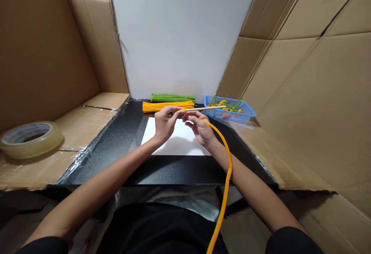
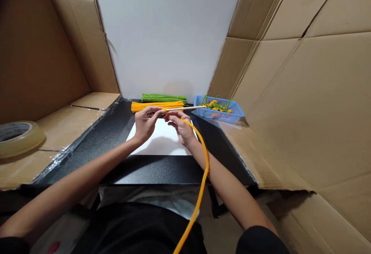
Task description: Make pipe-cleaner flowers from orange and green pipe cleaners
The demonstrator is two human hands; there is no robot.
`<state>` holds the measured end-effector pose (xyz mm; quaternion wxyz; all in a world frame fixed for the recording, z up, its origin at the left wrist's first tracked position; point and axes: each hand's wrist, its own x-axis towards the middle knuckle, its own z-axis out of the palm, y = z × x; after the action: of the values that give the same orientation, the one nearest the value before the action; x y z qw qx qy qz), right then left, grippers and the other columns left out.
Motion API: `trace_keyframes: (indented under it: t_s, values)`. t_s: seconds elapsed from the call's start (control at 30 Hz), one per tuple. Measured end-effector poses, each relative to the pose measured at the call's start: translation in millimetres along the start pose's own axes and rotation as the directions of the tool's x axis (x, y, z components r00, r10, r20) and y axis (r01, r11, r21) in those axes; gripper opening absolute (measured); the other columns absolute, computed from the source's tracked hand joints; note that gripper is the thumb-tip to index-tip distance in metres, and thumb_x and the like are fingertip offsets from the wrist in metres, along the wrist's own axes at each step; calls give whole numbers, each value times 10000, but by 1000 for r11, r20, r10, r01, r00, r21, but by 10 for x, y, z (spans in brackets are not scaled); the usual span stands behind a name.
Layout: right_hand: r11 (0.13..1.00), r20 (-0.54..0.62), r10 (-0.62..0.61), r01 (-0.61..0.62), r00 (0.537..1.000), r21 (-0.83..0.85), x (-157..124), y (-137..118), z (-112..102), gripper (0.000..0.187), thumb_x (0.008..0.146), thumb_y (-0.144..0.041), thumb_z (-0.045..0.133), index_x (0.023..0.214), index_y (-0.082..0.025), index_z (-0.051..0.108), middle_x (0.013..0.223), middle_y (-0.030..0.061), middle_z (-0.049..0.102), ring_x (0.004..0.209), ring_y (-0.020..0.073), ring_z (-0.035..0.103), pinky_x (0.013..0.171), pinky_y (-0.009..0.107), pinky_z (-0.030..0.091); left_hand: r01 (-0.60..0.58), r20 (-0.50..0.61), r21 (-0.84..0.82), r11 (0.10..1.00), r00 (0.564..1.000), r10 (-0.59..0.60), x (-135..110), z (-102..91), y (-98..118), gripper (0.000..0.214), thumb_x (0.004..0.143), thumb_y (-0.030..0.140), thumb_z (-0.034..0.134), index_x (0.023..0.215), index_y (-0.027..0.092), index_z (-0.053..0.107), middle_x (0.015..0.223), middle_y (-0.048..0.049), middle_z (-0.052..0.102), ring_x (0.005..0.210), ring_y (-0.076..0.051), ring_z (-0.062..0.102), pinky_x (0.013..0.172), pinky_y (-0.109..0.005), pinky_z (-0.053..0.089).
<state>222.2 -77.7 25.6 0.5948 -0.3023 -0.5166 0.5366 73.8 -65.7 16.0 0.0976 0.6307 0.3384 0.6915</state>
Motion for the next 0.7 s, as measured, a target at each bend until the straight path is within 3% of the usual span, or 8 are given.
trace_keyframes:
  t_s: [0.07,0.23,0.4,0.7]
  values:
    - [999,-25,-33,33,999,11,9,-29,-8,252,633,-315,818,848,-237,714,802,-14,729,752,138,657,687,260,489,5,0,-22,1000,1000,-5,-4,-2,-1,252,876,431,744,839,183,771,801,-34,780,699,-143,692,620,-263,510]
    - [1000,-49,-27,26,998,-14,10,-67,4,326,630,-434,868,820,-217,717,853,24,741,794,163,671,671,272,497,-208,33,101,973,978,206,-4,-34,-2,288,890,477,720,821,199,756,769,-35,774,643,-142,631,582,-281,472]
    - [1000,-43,27,-27,999,5,15,-61,-6,348,572,-421,915,799,-216,748,836,25,749,797,165,674,727,285,519,-310,49,184,933,951,306,-19,-43,22,262,916,452,695,822,211,736,759,-23,772,678,-156,646,644,-303,499]
    - [991,25,133,-132,991,-34,24,-110,-67,341,531,-429,924,746,-228,751,834,18,756,803,158,657,772,290,520,-428,165,329,842,904,395,25,-104,-93,264,954,434,647,808,229,726,776,-17,772,728,-179,654,737,-341,500]
